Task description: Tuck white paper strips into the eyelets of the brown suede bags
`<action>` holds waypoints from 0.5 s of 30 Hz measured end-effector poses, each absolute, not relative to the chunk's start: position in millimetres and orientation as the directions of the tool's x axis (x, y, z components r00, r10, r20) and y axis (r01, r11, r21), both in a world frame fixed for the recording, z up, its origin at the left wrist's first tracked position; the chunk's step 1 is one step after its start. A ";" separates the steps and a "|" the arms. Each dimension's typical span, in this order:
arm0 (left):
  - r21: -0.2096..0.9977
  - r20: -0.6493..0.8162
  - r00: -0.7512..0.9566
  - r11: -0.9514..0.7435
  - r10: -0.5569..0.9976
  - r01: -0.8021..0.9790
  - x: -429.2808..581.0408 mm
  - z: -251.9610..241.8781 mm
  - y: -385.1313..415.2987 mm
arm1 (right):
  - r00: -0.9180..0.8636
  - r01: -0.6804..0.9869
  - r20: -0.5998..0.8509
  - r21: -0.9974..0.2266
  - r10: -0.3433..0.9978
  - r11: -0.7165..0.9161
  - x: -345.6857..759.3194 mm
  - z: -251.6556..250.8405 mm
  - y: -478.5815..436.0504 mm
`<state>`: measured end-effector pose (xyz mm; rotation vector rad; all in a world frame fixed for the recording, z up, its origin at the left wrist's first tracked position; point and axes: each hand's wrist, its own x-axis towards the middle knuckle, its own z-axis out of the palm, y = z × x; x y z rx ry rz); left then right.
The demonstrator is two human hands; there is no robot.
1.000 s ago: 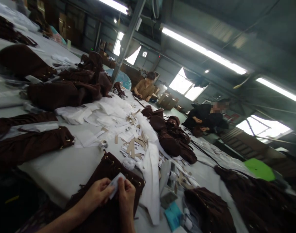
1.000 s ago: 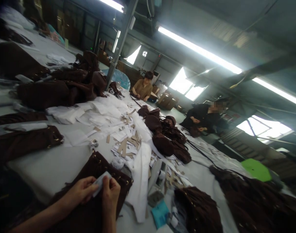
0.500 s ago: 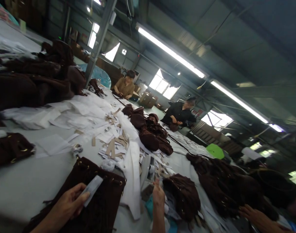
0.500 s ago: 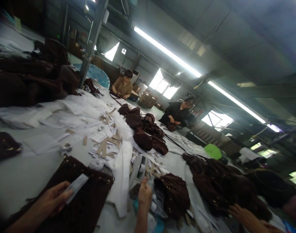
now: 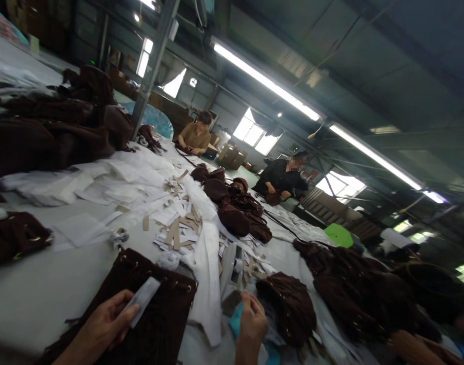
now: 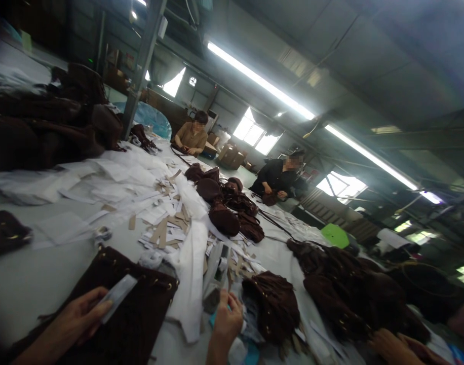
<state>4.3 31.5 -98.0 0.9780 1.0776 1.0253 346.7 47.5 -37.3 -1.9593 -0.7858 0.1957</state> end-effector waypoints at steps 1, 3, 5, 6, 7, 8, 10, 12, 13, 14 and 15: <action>0.957 -0.216 0.153 0.241 0.964 -0.163 4.6 -99.2 31.7 | 0.775 0.440 0.168 -0.836 0.610 -0.329 343.1 -41.1 42.5; 0.956 -0.221 0.152 0.245 0.963 -0.163 4.5 -101.7 32.0 | 0.764 0.435 0.127 -0.825 0.632 -0.361 337.3 -49.0 36.1; 0.957 -0.213 0.162 0.239 0.964 -0.164 3.1 -104.2 32.6 | 0.757 0.448 0.111 -0.806 0.644 -0.387 334.4 -54.7 34.3; 0.958 -0.208 0.170 0.236 0.963 -0.165 2.1 -105.4 32.9 | 0.755 0.463 0.118 -0.793 0.645 -0.396 334.1 -56.3 34.7; 0.958 -0.206 0.177 0.235 0.962 -0.164 0.8 -106.5 33.4 | 0.753 0.481 0.133 -0.779 0.644 -0.401 334.1 -57.1 35.7; 0.958 -0.208 0.188 0.239 0.960 -0.159 -0.5 -107.4 33.8 | 0.751 0.502 0.154 -0.765 0.642 -0.404 334.2 -57.4 36.9; 0.957 -0.218 0.216 0.251 0.952 -0.142 -2.9 -107.6 34.3 | 0.746 0.539 0.195 -0.739 0.637 -0.405 334.2 -57.0 39.7; 0.958 -0.221 0.236 0.256 0.946 -0.129 -4.4 -105.1 34.2 | 0.740 0.564 0.223 -0.719 0.634 -0.405 333.6 -56.1 41.8; 0.959 -0.218 0.234 0.253 0.948 -0.130 -4.8 -102.8 33.8 | 0.739 0.572 0.232 -0.713 0.633 -0.406 333.6 -55.7 42.2; 0.960 -0.210 0.225 0.245 0.951 -0.138 -5.0 -100.1 33.3 | 0.739 0.575 0.234 -0.708 0.632 -0.410 334.1 -55.3 42.0; 0.961 -0.200 0.213 0.234 0.956 -0.149 -5.0 -97.2 32.9 | 0.740 0.575 0.232 -0.706 0.631 -0.414 334.9 -55.0 40.9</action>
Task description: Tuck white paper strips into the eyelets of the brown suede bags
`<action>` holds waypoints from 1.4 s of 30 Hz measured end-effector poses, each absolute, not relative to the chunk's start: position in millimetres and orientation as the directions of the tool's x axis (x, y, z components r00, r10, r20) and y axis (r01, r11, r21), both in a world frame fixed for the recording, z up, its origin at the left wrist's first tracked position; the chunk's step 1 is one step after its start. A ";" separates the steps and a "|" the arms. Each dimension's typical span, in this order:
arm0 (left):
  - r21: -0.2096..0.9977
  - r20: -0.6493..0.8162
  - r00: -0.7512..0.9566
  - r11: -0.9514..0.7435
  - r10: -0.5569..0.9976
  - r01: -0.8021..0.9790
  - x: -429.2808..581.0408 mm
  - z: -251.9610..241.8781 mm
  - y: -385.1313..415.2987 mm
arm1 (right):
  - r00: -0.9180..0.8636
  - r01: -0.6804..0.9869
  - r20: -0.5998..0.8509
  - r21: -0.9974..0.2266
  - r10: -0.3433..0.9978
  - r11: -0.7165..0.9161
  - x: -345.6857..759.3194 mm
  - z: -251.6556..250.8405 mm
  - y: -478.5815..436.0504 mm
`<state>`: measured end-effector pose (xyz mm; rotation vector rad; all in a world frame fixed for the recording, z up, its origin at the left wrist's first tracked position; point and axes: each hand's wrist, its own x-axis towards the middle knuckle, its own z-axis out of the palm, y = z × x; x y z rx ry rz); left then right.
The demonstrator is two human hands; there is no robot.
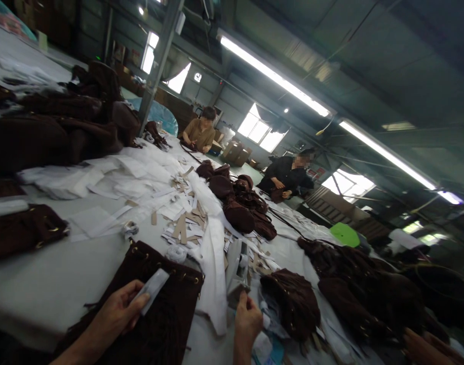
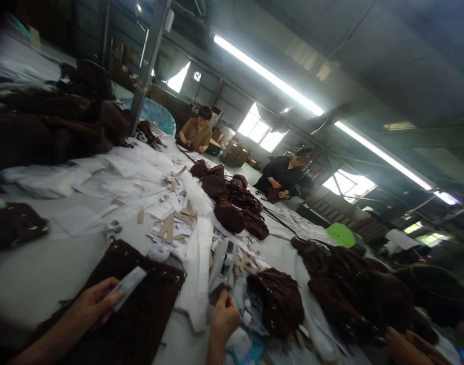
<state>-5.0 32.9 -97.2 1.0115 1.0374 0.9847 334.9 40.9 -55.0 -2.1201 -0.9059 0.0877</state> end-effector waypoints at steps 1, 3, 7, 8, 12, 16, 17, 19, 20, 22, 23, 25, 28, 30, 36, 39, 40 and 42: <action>0.961 -0.191 0.206 0.225 0.960 -0.159 -5.0 -94.3 32.4 | 0.743 0.570 0.225 -0.706 0.630 -0.420 336.0 -54.9 39.0; 0.961 -0.184 0.214 0.221 0.959 -0.167 -5.1 -89.8 31.9 | 0.752 0.550 0.195 -0.712 0.630 -0.437 337.5 -56.0 33.0; 0.960 -0.176 0.228 0.218 0.958 -0.174 -4.4 -83.2 31.4 | 0.705 0.524 0.116 -0.751 0.700 -0.402 317.9 -63.9 20.0; 0.962 -0.163 0.215 0.203 0.963 -0.181 -3.8 -81.2 31.2 | 0.667 0.525 0.098 -0.766 0.739 -0.372 305.1 -65.2 18.1; 0.973 -0.102 0.150 0.130 0.983 -0.192 -1.2 -71.9 30.3 | 0.249 0.441 -0.019 -0.888 0.968 -0.131 229.5 -53.0 16.0; 0.983 -0.051 0.124 0.072 0.991 -0.166 -0.8 -68.3 28.5 | -0.042 0.356 -0.031 -0.934 0.999 -0.014 160.4 -23.4 22.2; 0.986 -0.042 0.125 0.062 0.991 -0.157 -1.1 -68.9 27.9 | -0.061 0.376 -0.031 -0.927 0.998 -0.006 149.7 -19.0 25.0; 0.989 -0.033 0.130 0.051 0.991 -0.140 -1.7 -70.8 27.1 | -0.068 0.443 -0.034 -0.897 0.997 0.000 136.7 -16.8 31.2; 0.990 -0.030 0.129 0.048 0.991 -0.135 -2.0 -71.9 26.8 | -0.063 0.476 -0.039 -0.879 0.997 -0.005 133.9 -18.4 34.2; 0.990 -0.023 0.123 0.040 0.992 -0.135 -2.2 -73.4 26.9 | -0.045 0.520 -0.067 -0.854 0.997 -0.033 133.1 -24.2 39.3; 0.990 -0.019 0.122 0.036 0.992 -0.138 -2.2 -73.8 27.5 | -0.037 0.529 -0.085 -0.847 0.996 -0.052 134.0 -27.2 41.2; 0.988 -0.018 0.138 0.039 0.990 -0.151 -1.9 -74.2 29.9 | -0.022 0.530 -0.114 -0.844 0.993 -0.085 136.3 -31.6 43.9; 0.976 -0.075 0.193 0.112 0.978 -0.186 -1.1 -75.4 36.1 | -0.005 0.526 -0.123 -0.844 0.992 -0.102 137.2 -33.6 45.3; 0.961 -0.123 0.222 0.171 0.967 -0.215 -0.8 -77.4 40.5 | -0.003 0.521 -0.124 -0.847 0.992 -0.104 136.1 -33.8 45.1; 0.872 -0.163 0.268 0.266 0.950 -0.411 -1.1 -83.9 44.8 | -0.142 0.381 -0.190 -0.916 0.971 -0.123 138.1 -37.9 44.7; 0.821 -0.179 0.277 0.298 0.944 -0.487 -1.3 -83.7 43.7 | -0.213 0.341 -0.257 -0.924 0.942 -0.175 142.5 -41.5 46.1; 0.810 -0.184 0.279 0.306 0.943 -0.501 -1.4 -83.1 43.4 | -0.208 0.349 -0.260 -0.920 0.943 -0.177 143.6 -43.2 46.6; 0.794 -0.195 0.285 0.321 0.939 -0.517 -2.2 -81.5 42.9 | -0.162 0.387 -0.237 -0.908 0.958 -0.159 145.0 -47.7 47.2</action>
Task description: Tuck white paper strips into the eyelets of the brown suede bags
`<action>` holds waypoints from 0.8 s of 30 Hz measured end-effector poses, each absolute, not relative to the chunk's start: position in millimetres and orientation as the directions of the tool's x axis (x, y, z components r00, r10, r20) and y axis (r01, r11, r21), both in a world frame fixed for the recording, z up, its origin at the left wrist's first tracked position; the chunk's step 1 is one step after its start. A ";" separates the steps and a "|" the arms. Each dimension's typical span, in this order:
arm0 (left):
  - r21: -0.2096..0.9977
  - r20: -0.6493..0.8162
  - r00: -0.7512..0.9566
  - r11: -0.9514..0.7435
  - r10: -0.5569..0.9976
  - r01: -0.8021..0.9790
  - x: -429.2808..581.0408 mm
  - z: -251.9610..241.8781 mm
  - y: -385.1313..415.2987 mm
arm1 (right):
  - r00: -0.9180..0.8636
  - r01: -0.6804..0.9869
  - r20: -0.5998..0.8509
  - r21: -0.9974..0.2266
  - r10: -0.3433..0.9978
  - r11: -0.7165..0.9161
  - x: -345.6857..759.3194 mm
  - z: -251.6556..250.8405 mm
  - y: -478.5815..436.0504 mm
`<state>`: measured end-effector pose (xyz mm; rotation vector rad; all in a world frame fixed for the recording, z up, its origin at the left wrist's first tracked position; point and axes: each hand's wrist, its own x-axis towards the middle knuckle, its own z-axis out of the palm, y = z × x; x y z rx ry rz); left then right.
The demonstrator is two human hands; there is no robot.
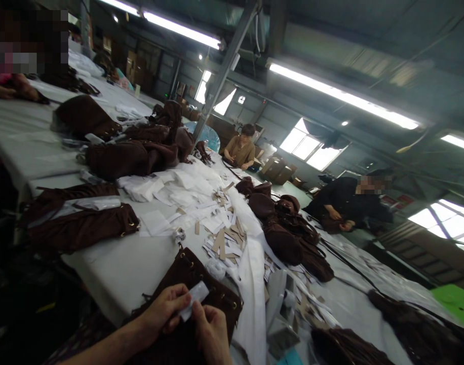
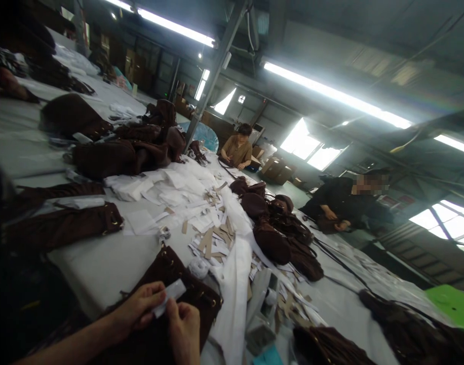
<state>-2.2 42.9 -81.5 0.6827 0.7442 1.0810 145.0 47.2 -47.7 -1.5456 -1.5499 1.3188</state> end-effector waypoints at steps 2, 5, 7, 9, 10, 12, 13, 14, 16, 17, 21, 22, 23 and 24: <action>0.777 -0.197 0.288 0.329 0.937 -0.537 -3.5 -80.2 42.5 | -0.093 0.451 -0.203 -0.881 0.975 -0.141 145.3 -52.3 47.2; 0.749 -0.199 0.305 0.345 0.931 -0.565 -6.6 -80.1 42.9 | -0.032 0.512 -0.166 -0.849 0.986 -0.127 144.0 -55.9 45.6; 0.733 -0.201 0.332 0.366 0.922 -0.573 -9.3 -80.7 44.0 | -0.067 0.474 -0.139 -0.876 0.988 -0.091 142.1 -55.0 43.7; 0.718 -0.196 0.371 0.390 0.908 -0.576 -12.3 -80.6 45.5 | -0.132 0.400 -0.103 -0.915 0.986 -0.042 139.9 -52.5 41.5; 0.710 -0.189 0.390 0.400 0.901 -0.579 -13.9 -80.2 46.3 | -0.156 0.369 -0.085 -0.929 0.984 -0.021 138.8 -51.2 40.5; 0.694 -0.175 0.429 0.420 0.886 -0.585 -16.6 -78.7 47.5 | -0.187 0.338 -0.054 -0.941 0.981 0.013 137.5 -49.6 39.0; 0.687 -0.170 0.445 0.430 0.879 -0.586 -17.5 -77.7 47.9 | -0.194 0.334 -0.043 -0.942 0.980 0.025 137.3 -49.5 38.5; 0.683 -0.167 0.455 0.436 0.874 -0.586 -18.0 -76.9 48.1 | -0.196 0.334 -0.034 -0.942 0.980 0.034 137.4 -49.9 38.1; 0.686 -0.169 0.458 0.438 0.873 -0.581 -17.9 -75.7 48.1 | -0.187 0.333 -0.026 -0.942 0.982 0.038 138.0 -51.6 37.4; 0.694 -0.172 0.452 0.433 0.875 -0.575 -17.3 -75.7 48.0 | -0.177 0.328 -0.024 -0.944 0.984 0.036 138.3 -52.6 37.1; 0.725 -0.181 0.412 0.405 0.893 -0.557 -14.8 -77.6 47.3 | -0.184 0.319 -0.013 -0.947 0.983 0.047 137.8 -53.8 35.4; 0.732 -0.180 0.410 0.400 0.894 -0.552 -14.4 -77.8 47.2 | -0.188 0.328 -0.010 -0.943 0.982 0.053 137.1 -53.4 35.2; 0.738 -0.176 0.411 0.396 0.894 -0.547 -14.2 -77.6 46.9 | -0.190 0.341 -0.008 -0.938 0.982 0.059 136.2 -53.1 35.2; 0.744 -0.169 0.417 0.393 0.893 -0.540 -14.1 -77.0 46.5 | -0.188 0.354 -0.004 -0.933 0.982 0.064 135.3 -53.0 35.4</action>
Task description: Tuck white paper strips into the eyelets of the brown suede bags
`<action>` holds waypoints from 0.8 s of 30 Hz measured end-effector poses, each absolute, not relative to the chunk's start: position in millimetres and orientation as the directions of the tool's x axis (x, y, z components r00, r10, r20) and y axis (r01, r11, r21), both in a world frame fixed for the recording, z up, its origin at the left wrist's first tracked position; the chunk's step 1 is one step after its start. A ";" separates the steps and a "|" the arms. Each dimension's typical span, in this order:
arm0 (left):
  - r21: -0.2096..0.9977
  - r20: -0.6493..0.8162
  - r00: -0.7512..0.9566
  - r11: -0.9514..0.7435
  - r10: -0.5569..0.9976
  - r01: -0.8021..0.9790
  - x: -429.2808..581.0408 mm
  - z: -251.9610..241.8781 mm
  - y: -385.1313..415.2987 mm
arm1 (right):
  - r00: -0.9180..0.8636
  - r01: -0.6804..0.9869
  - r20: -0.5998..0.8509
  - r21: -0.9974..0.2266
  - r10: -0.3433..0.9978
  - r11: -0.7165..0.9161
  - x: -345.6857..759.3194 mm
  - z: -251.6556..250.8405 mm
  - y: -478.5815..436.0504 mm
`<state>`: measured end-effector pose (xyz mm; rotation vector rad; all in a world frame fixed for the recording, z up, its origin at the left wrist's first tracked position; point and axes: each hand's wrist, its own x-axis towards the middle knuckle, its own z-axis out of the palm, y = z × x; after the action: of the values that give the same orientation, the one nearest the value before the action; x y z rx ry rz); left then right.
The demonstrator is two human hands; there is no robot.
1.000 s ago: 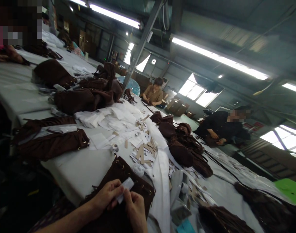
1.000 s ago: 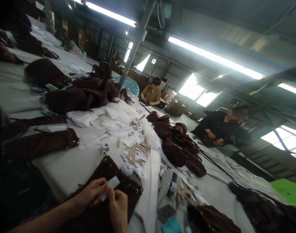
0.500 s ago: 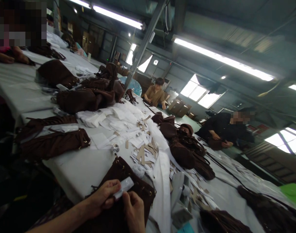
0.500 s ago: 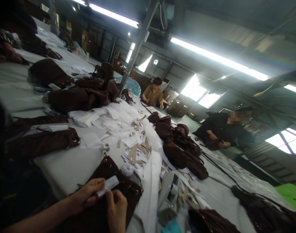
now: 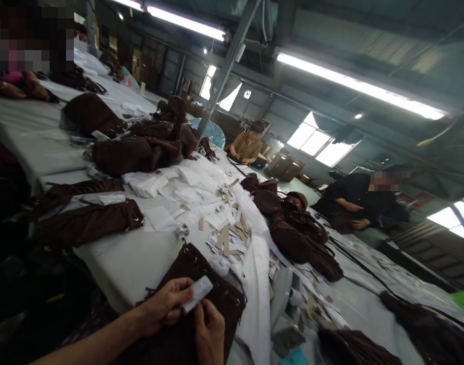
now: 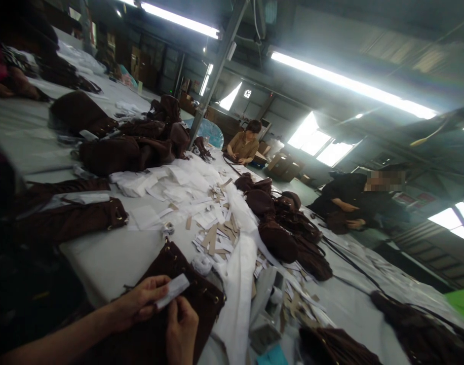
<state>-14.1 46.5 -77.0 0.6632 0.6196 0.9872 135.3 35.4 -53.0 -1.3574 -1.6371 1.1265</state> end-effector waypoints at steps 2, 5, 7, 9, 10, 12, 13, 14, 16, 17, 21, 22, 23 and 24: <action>0.765 -0.158 0.426 0.383 0.891 -0.518 -13.6 -75.0 45.4 | -0.168 0.377 0.007 -0.924 0.986 0.071 133.8 -54.5 36.4; 0.809 -0.155 0.407 0.352 0.900 -0.471 -11.7 -73.5 43.4 | -0.104 0.383 0.047 -0.920 0.993 0.084 134.1 -62.1 38.2; 0.829 -0.163 0.382 0.336 0.910 -0.446 -9.3 -76.1 42.9 | -0.059 0.344 0.063 -0.936 0.996 0.079 136.0 -69.5 38.7; 0.839 -0.166 0.363 0.324 0.917 -0.437 -5.9 -81.1 43.3 | -0.037 0.260 0.030 -0.965 0.999 0.038 138.1 -75.4 38.3; 0.843 -0.162 0.351 0.314 0.922 -0.437 -3.9 -83.7 43.6 | -0.045 0.221 0.013 -0.975 0.999 0.023 138.8 -76.8 37.8; 0.859 -0.147 0.329 0.286 0.933 -0.425 0.1 -87.5 44.0 | -0.083 0.187 0.020 -0.982 0.996 0.035 139.5 -76.1 36.2; 0.870 -0.142 0.320 0.272 0.937 -0.411 1.8 -88.4 43.9 | -0.108 0.190 0.038 -0.980 0.993 0.058 139.6 -74.4 35.2; 0.881 -0.141 0.309 0.261 0.941 -0.395 3.0 -88.7 43.5 | -0.132 0.199 0.056 -0.977 0.990 0.082 139.5 -72.4 34.3; 0.902 -0.148 0.297 0.252 0.943 -0.351 3.5 -88.1 42.1 | -0.158 0.202 0.064 -0.975 0.985 0.095 139.5 -70.0 32.8; 0.910 -0.152 0.299 0.251 0.942 -0.329 2.7 -87.8 41.3 | -0.158 0.192 0.065 -0.977 0.985 0.095 139.7 -70.5 32.4; 0.936 -0.160 0.358 0.256 0.920 -0.241 -1.8 -87.7 40.2 | -0.114 0.181 0.127 -0.973 0.985 0.146 139.7 -83.4 32.7; 0.939 -0.165 0.369 0.260 0.915 -0.225 -1.7 -87.2 40.4 | -0.099 0.199 0.151 -0.965 0.984 0.168 139.1 -87.9 33.1; 0.940 -0.173 0.379 0.267 0.909 -0.212 -0.9 -86.0 40.8 | -0.077 0.225 0.175 -0.956 0.982 0.188 138.3 -92.3 33.5; 0.941 -0.183 0.389 0.275 0.903 -0.197 0.4 -84.0 41.2 | -0.048 0.255 0.200 -0.945 0.979 0.206 137.4 -96.4 33.9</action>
<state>0.4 41.2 -84.0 1.0149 0.8650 0.8783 137.4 33.9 -96.4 -1.2262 -1.5046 0.9339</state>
